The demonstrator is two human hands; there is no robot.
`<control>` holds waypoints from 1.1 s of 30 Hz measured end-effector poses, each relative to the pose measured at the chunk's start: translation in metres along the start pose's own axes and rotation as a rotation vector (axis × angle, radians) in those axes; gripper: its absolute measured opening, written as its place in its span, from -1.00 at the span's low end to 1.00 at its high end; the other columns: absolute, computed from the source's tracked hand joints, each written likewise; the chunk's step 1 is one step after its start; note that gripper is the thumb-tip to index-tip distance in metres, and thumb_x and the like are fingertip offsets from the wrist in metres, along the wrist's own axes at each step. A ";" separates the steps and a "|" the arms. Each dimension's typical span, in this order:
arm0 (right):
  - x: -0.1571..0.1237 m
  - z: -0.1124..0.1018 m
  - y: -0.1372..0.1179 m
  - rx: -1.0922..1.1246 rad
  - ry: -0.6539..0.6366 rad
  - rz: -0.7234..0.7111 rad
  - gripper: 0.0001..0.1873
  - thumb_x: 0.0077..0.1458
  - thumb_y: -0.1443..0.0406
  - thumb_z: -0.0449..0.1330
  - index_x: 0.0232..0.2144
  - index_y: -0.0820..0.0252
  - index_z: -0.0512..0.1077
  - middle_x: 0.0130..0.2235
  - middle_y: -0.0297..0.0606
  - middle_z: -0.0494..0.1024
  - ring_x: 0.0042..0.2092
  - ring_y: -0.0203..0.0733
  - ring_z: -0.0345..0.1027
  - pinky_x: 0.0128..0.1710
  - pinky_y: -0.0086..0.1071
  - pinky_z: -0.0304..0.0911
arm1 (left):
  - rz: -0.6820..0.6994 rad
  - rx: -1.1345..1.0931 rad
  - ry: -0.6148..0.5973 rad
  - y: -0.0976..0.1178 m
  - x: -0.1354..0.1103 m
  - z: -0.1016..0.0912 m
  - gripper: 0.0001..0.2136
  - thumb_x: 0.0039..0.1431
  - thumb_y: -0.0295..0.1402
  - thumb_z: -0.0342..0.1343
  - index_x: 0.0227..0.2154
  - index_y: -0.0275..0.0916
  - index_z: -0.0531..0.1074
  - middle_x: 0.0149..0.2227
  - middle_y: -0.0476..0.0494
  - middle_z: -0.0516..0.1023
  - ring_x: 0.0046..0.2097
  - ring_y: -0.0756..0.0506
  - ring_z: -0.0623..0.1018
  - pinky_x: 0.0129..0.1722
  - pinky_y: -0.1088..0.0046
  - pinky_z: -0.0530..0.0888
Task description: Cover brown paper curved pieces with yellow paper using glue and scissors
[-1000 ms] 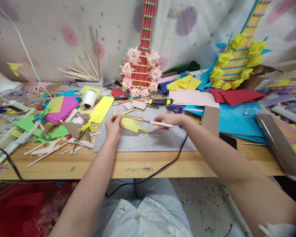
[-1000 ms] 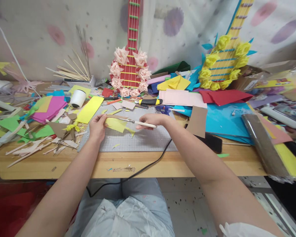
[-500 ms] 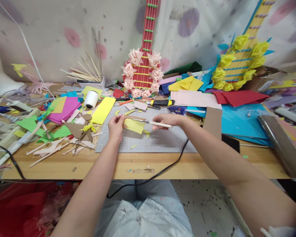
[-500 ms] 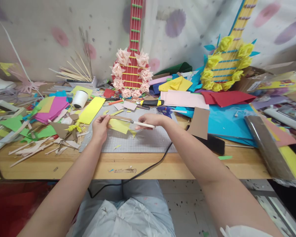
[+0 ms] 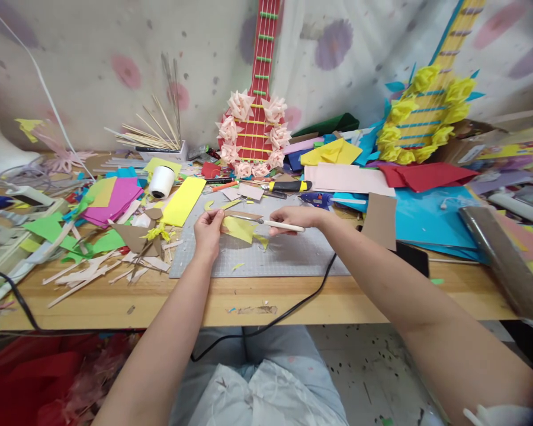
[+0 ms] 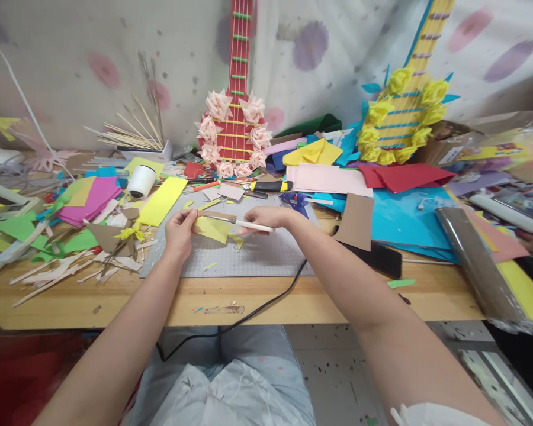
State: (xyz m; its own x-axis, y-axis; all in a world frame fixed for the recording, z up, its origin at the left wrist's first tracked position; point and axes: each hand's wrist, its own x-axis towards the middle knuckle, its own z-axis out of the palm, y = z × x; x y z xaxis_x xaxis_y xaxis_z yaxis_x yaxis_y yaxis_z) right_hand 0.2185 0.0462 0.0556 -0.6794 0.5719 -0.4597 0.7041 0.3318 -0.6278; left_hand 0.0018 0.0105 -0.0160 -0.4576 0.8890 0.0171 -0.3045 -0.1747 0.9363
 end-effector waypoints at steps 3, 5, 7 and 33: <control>0.001 0.000 0.001 0.019 0.006 0.002 -0.48 -0.16 -0.13 0.12 -0.53 0.22 0.20 -0.66 -0.46 0.26 -0.63 -0.43 0.11 -0.60 -0.49 0.00 | 0.002 -0.014 -0.006 0.001 0.000 0.000 -0.76 -0.27 -0.29 0.28 -0.52 -0.32 0.43 -0.51 -0.02 0.45 -0.48 0.08 0.40 -0.47 0.58 0.35; 0.001 -0.001 0.001 0.030 0.012 0.010 -0.49 -0.16 -0.12 0.14 -0.52 0.22 0.21 -0.67 -0.47 0.26 -0.64 -0.44 0.09 -0.61 -0.50 -0.02 | -0.014 -0.011 -0.002 0.002 -0.001 0.001 -0.77 -0.27 -0.30 0.27 -0.52 -0.32 0.43 -0.51 -0.01 0.45 -0.49 0.08 0.40 -0.46 0.58 0.35; 0.001 -0.001 0.001 0.038 0.010 0.018 -0.50 -0.17 -0.11 0.15 -0.51 0.22 0.22 -0.67 -0.47 0.26 -0.64 -0.44 0.09 -0.61 -0.50 -0.03 | -0.026 -0.001 0.002 0.003 -0.001 0.002 -0.79 -0.25 -0.32 0.26 -0.52 -0.31 0.43 -0.51 -0.01 0.45 -0.49 0.08 0.40 -0.46 0.58 0.35; -0.001 -0.003 -0.007 -0.145 0.106 0.056 -0.47 -0.20 -0.14 0.13 -0.50 0.24 0.30 -0.61 -0.41 0.31 -0.57 -0.42 0.09 -0.55 -0.47 -0.06 | -0.034 0.053 -0.027 0.006 -0.005 0.004 -0.79 -0.24 -0.30 0.25 -0.51 -0.31 0.43 -0.50 -0.01 0.45 -0.48 0.07 0.39 -0.49 0.58 0.34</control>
State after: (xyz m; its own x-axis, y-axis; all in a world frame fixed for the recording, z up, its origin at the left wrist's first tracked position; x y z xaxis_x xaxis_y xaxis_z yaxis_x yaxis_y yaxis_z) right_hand 0.2154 0.0456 0.0627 -0.6186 0.6654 -0.4178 0.7675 0.3977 -0.5028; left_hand 0.0055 0.0064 -0.0095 -0.4249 0.9052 -0.0067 -0.2746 -0.1218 0.9538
